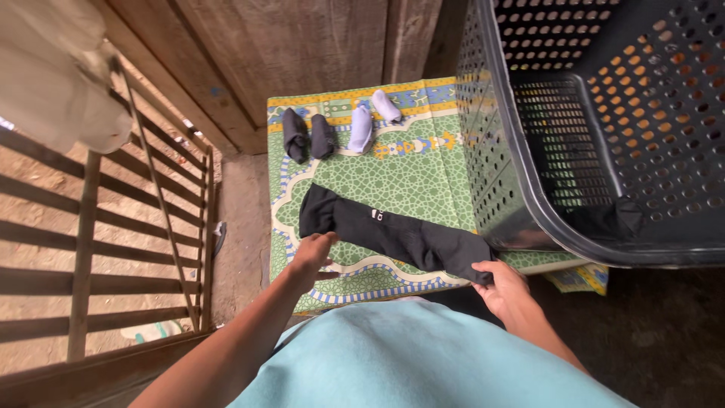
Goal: The person takes socks from a laundry basket and folds them one by one on a patterned mat. They handle several pairs of socks, including black, gray, and light purple ones, and place the folded socks in a neat pile on the mat.
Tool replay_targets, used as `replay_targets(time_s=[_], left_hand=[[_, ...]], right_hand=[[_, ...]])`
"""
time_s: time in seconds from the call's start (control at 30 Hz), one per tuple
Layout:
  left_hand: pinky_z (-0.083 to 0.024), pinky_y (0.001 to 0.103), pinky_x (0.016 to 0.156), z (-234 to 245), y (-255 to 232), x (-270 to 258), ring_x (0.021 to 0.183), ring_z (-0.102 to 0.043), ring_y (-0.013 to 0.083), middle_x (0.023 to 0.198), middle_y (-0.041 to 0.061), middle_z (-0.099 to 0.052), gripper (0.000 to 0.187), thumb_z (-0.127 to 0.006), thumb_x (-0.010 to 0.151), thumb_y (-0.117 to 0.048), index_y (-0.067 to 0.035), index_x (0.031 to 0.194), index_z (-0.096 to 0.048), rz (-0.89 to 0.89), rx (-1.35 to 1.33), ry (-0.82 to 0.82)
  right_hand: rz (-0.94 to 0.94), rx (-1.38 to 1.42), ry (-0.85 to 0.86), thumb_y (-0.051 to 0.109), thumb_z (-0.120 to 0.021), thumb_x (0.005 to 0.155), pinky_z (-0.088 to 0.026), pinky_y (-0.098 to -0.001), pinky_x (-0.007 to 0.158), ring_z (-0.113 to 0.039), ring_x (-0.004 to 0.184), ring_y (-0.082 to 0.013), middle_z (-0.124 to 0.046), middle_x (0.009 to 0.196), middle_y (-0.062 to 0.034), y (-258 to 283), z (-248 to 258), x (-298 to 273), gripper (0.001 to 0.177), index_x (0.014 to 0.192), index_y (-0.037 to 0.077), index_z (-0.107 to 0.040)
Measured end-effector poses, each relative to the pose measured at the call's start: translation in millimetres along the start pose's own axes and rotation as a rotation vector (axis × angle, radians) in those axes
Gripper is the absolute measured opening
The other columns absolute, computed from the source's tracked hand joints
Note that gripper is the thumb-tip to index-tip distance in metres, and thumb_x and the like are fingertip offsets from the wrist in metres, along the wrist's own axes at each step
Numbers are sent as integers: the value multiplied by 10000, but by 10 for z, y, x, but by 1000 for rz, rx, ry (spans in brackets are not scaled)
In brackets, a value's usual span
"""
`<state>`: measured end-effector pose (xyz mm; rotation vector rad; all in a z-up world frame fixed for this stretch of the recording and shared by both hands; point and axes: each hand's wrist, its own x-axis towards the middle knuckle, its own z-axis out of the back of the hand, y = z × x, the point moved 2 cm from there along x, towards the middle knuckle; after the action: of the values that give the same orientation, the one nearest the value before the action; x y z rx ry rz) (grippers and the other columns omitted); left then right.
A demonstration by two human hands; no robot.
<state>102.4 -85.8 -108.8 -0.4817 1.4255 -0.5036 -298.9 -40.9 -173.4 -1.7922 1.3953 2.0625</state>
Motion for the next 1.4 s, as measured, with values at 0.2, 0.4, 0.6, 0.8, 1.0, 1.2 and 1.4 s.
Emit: replay_targets(time_s=[0.2, 0.4, 0.6, 0.8, 1.0, 1.2, 1.4], left_hand=[[-543, 540, 1038, 271, -151, 345, 1370, -487, 352, 1562, 107, -358, 502, -640, 886, -264, -119, 1366, -623, 3, 70, -82], [-551, 453, 884, 429, -204, 605, 1071, -596, 325, 1291, 209, -524, 512, -723, 888, -275, 80, 1205, -534, -62, -37, -108], [-462, 344, 614, 937, -15, 572, 679, -578, 181, 704, 102, -642, 367, -716, 813, -269, 95, 857, -720, -389, 29, -565], [-458, 400, 627, 1378, 275, 487, 736, -546, 191, 819, 100, -624, 416, -727, 851, -293, 117, 851, -662, -248, -74, -587], [-528, 375, 643, 1097, 414, 300, 743, -595, 201, 857, 98, -625, 387, -710, 806, -295, 53, 973, -678, -167, -156, -469], [-508, 369, 613, 700, 472, 53, 697, -590, 216, 796, 112, -609, 410, -676, 861, -293, 103, 966, -696, -169, -158, -434], [-526, 366, 601, 623, 536, -160, 676, -627, 204, 774, 107, -655, 399, -666, 860, -280, 105, 962, -705, -149, -101, -439]], right_hand=[[197, -281, -338, -13, -746, 681, -571, -508, 803, -683, 992, -352, -668, 1089, -174, -14, -277, -119, 524, 1182, 3, -594], [568, -938, -377, 93, -689, 704, -516, -413, 890, -665, 1045, -362, -719, 1075, -213, 108, -607, -381, 428, 1119, -9, -701], [280, -580, 70, 138, -703, 694, -529, -433, 794, -633, 929, -286, -663, 1005, -147, 169, -883, -181, 409, 1063, -18, -619], [472, -995, -265, 47, -783, 666, -551, -476, 849, -673, 1006, -375, -693, 1064, -192, 176, -1044, -111, 409, 1048, 63, -637], [564, -1376, -253, 73, -787, 751, -566, -485, 885, -700, 1033, -417, -726, 1064, -221, 39, -1232, -195, 288, 1027, 65, -706], [474, -1033, 66, 206, -777, 790, -604, -439, 838, -762, 925, -350, -773, 944, -146, -165, -1190, -54, 184, 937, 98, -753], [518, -1088, -217, 177, -943, 711, -562, -405, 606, -686, 668, -283, -707, 801, -167, -128, -925, 81, 365, 836, 13, -642]])
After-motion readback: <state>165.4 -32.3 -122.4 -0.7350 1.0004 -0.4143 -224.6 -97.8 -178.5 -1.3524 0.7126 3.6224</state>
